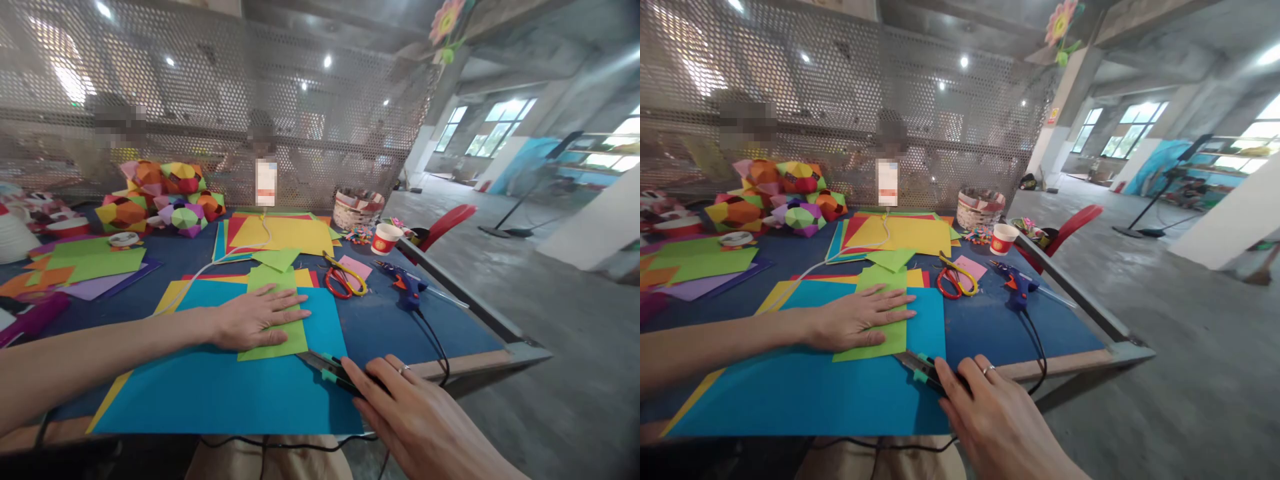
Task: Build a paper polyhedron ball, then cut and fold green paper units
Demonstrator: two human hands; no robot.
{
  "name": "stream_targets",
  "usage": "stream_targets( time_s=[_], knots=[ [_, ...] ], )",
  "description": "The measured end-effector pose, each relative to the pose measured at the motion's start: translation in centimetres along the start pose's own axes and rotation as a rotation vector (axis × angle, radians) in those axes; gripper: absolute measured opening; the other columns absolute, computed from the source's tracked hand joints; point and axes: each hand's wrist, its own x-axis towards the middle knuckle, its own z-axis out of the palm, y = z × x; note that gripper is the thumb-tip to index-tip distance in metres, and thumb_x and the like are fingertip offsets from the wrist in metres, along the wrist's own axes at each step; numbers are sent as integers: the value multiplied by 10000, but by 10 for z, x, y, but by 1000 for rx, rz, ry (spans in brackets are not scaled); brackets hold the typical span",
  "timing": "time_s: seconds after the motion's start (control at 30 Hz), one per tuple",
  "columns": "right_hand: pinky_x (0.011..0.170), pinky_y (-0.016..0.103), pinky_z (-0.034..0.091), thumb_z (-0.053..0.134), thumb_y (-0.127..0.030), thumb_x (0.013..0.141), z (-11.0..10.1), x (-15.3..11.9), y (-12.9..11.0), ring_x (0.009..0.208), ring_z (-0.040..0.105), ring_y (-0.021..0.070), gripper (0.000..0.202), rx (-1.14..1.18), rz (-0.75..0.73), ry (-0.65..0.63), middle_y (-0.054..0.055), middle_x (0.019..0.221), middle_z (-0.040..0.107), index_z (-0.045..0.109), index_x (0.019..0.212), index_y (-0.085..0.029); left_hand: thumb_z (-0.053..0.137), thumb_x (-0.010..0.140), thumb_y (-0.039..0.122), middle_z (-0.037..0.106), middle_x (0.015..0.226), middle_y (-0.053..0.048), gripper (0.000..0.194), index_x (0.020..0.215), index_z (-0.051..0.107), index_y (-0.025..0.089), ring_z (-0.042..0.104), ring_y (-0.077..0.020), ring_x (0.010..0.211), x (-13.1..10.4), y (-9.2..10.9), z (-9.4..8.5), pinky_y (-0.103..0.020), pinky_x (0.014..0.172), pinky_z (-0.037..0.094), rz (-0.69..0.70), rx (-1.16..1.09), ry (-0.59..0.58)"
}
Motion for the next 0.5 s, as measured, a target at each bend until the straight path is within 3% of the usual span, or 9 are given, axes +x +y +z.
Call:
stream_targets(
  time_s=[0.3, 0.5],
  knots=[
    [575, 340, 635, 231, -260, 1082, 1, 4, -10, 765, 714, 231, 488, 11, 21, 6, 107, 861, 679, 652, 1274, -106, 317, 1037, 592, 178, 1701, -34, 623, 1602, 258, 336, 111, -292, 1584, 1, 1, -2, -569, 1265, 78, -10, -4, -41],
    [587, 318, 626, 211, -260, 1087, -1, 8, -13, 775, 717, 225, 504, -27, -7, 21, 112, 862, 688, 658, 1264, -111, 340, 1026, 610, 210, 1692, -26, 621, 1589, 295, 352, 141, -304, 1576, 0, 0, 0, -578, 1267, 92, 5, -47, 2]
  ],
)
